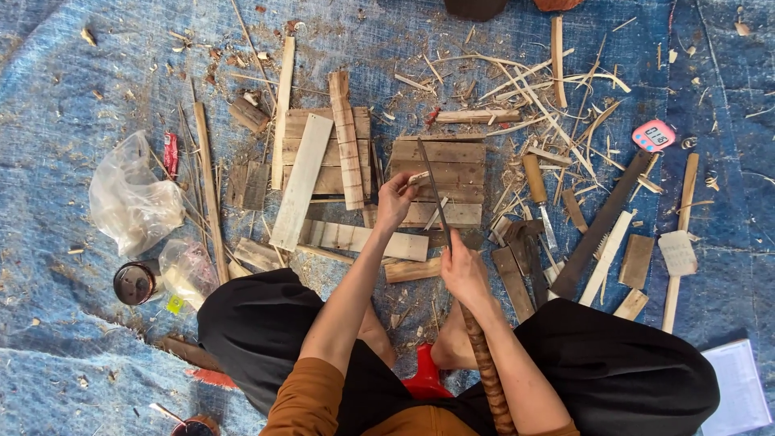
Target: Splitting and shaving small wooden blocks into thin strips using a hammer and a sickle.
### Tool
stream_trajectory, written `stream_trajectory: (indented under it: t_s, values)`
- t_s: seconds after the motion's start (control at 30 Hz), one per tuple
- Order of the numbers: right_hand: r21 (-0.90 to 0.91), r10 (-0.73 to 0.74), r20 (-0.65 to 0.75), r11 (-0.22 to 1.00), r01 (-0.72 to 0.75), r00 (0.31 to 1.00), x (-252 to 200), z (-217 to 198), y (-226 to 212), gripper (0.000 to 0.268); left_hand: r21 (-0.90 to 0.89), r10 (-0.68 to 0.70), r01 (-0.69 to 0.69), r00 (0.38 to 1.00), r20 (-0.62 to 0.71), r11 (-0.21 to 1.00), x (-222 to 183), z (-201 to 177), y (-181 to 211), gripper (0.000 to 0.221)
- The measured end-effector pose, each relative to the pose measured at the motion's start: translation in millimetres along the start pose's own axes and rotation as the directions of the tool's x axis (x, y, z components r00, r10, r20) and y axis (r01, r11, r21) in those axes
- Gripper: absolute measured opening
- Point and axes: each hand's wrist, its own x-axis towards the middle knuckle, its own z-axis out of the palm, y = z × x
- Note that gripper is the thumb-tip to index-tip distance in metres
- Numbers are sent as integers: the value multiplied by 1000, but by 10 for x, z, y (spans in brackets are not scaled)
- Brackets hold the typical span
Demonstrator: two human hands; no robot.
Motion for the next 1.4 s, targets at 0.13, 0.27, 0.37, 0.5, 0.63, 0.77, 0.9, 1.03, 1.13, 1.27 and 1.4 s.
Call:
stream_trajectory:
  t_s: [0.13, 0.27, 0.37, 0.5, 0.63, 0.77, 0.9, 1.03, 1.13, 1.27, 1.4]
  values:
    - [-2, 32, -28, 999, -32, 999, -112, -81, -201, 49, 440, 117, -135, 991, 68, 888, -77, 7, 386, 25]
    - [46, 54, -42, 998, -52, 998, -210, -142, -290, 47, 488, 167, -209, 977, 130, 847, 10, -3, 258, 25]
    - [74, 31, -61, 997, -27, 998, -320, -210, -322, 49, 598, 229, -289, 957, 176, 748, -130, 39, 698, 20]
    - [63, -2, -114, 998, 9, 993, -252, -161, -238, 48, 621, 314, -377, 925, 214, 687, -38, 54, 657, 13]
    - [81, -42, -129, 995, 53, 991, -26, 114, 91, 45, 619, 255, -356, 935, 248, 700, 30, -31, 383, 15]
    - [126, -14, -151, 991, 33, 988, -203, -34, -156, 42, 585, 354, -449, 893, 278, 675, -119, 13, 712, 10]
    - [146, -5, -134, 989, 24, 991, -210, -18, -119, 44, 512, 474, -538, 840, 262, 670, -87, 42, 633, 8]
    - [44, -38, -175, 998, 47, 984, -4, 80, 52, 44, 676, 214, -366, 929, 300, 640, 210, 28, 141, 21]
    - [54, -1, -176, 999, 10, 984, -250, 42, -1, 43, 727, 177, -323, 946, 272, 606, -7, 101, 376, 17]
    - [2, 48, -161, 999, -48, 986, -506, -459, -494, 49, 711, 339, -415, 905, 257, 568, -140, 241, 1361, 21]
    - [-13, 53, -122, 998, -55, 991, -309, -187, -293, 45, 713, 158, -328, 942, 295, 619, -232, -20, 1533, 34]
